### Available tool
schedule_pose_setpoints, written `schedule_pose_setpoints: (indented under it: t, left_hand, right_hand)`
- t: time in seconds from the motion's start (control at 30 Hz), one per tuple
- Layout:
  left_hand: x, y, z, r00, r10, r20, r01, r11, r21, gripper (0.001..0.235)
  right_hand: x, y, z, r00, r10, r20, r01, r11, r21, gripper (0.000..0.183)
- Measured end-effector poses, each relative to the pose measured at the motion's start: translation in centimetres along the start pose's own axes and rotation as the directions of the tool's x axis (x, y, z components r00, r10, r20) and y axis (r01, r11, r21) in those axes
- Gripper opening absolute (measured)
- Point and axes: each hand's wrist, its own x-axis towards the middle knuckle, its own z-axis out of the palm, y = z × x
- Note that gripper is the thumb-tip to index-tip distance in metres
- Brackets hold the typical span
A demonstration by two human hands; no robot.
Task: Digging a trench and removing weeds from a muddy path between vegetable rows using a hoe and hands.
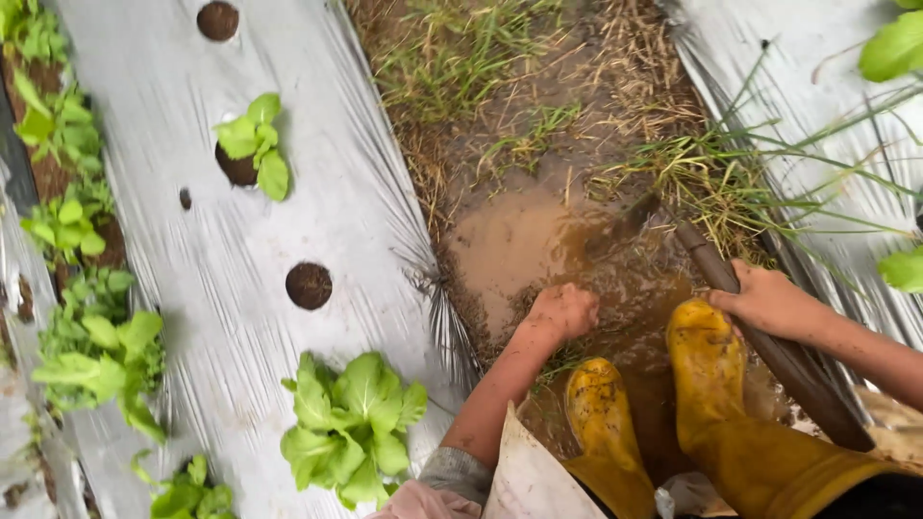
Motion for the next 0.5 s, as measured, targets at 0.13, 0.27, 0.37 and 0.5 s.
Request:
schedule_pose_setpoints:
  t: [0.13, 0.27, 0.37, 0.5]
  left_hand:
    - [2.0, -1.5, 1.3, 0.914, 0.020, -0.405, -0.077, 0.989, -0.126, 0.015]
    - [2.2, -2.4, 3.3, 0.949, -0.045, -0.313, -0.015, 0.982, -0.187, 0.029]
    - [2.2, -3.0, 4.5, 0.953, -0.016, -0.303, -0.041, 0.983, -0.181, 0.020]
    - [2.8, -3.4, 5.0, 0.964, 0.031, -0.265, -0.088, 0.975, -0.206, 0.015]
  right_hand:
    - [0.3, 2.1, -1.2, 1.000, 0.018, 0.008, -0.016, 0.978, -0.207, 0.018]
    - [0.5, 0.5, -1.9, 0.989, 0.143, 0.034, -0.136, 0.980, -0.144, 0.034]
    - [1.6, -3.2, -2.8, 0.995, -0.018, -0.098, 0.010, 0.996, -0.088, 0.034]
    - [3.1, -3.4, -2.8, 0.972, -0.128, -0.199, 0.095, 0.981, -0.169, 0.029]
